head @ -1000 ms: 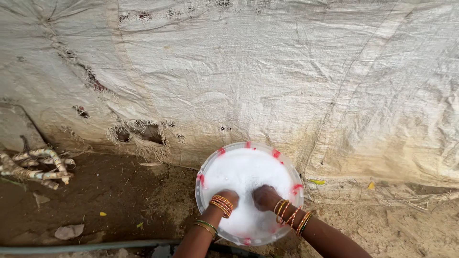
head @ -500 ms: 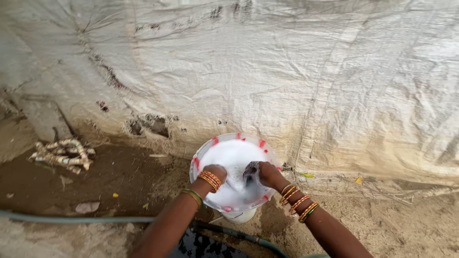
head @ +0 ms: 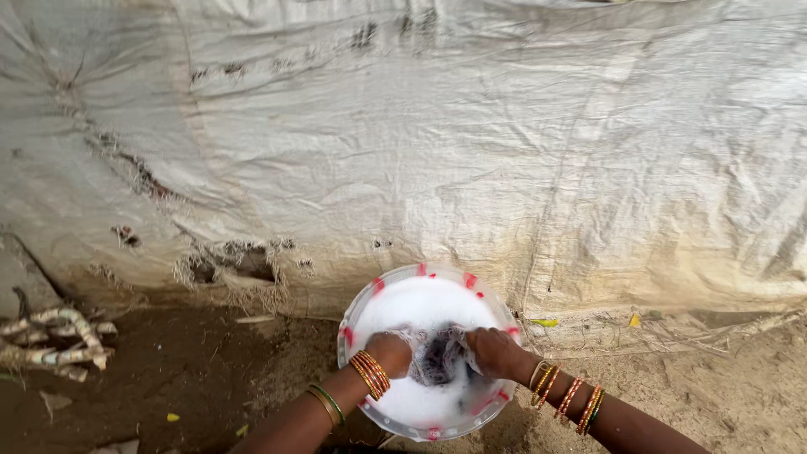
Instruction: The person washes a piece of dark patterned fabric by hand in a bucket of soapy water, scrubbing the cloth against itself and lifting it in and out of the water.
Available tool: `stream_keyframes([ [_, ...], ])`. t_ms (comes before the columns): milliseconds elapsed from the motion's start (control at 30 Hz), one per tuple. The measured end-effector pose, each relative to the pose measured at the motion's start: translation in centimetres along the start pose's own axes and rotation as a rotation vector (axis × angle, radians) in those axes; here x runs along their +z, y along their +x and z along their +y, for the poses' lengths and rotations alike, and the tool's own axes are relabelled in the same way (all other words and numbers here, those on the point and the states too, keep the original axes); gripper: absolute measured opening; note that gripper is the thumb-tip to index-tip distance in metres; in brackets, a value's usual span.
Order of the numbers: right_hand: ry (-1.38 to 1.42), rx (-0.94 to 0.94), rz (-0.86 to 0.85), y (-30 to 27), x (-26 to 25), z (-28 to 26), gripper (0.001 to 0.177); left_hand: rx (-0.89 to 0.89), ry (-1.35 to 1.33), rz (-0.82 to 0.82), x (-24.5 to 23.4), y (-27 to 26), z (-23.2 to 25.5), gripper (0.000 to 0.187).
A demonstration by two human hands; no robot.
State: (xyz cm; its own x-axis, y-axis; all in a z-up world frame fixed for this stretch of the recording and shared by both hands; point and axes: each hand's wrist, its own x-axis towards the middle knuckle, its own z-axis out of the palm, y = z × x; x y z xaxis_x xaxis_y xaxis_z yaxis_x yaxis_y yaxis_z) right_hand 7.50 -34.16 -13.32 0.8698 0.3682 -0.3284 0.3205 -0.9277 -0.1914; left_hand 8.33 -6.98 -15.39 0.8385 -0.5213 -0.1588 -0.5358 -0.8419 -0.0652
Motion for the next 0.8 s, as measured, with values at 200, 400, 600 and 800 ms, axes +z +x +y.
stream_keyframes([
  [200, -0.144, -0.35, -0.216, 6.4, 6.5, 0.9, 0.065, 0.075, -0.051, -0.54, 10.0, 3.4, 2.0, 0.029],
  [400, -0.32, -0.459, -0.175, 10.6, 8.0, -1.0, 0.016, 0.056, 0.119, -0.333, 11.5, 3.1, 2.7, 0.03],
  [600, -0.127, -0.498, 0.167, 9.3, 7.3, 1.8, 0.016, 0.049, 0.066, -0.085, 7.5, 1.4, 0.8, 0.026],
  [800, 0.609, -0.122, 0.071, -0.1, -5.6, 0.5, 0.071, -0.091, -0.495, 0.145, -5.3, -3.3, -2.0, 0.045],
])
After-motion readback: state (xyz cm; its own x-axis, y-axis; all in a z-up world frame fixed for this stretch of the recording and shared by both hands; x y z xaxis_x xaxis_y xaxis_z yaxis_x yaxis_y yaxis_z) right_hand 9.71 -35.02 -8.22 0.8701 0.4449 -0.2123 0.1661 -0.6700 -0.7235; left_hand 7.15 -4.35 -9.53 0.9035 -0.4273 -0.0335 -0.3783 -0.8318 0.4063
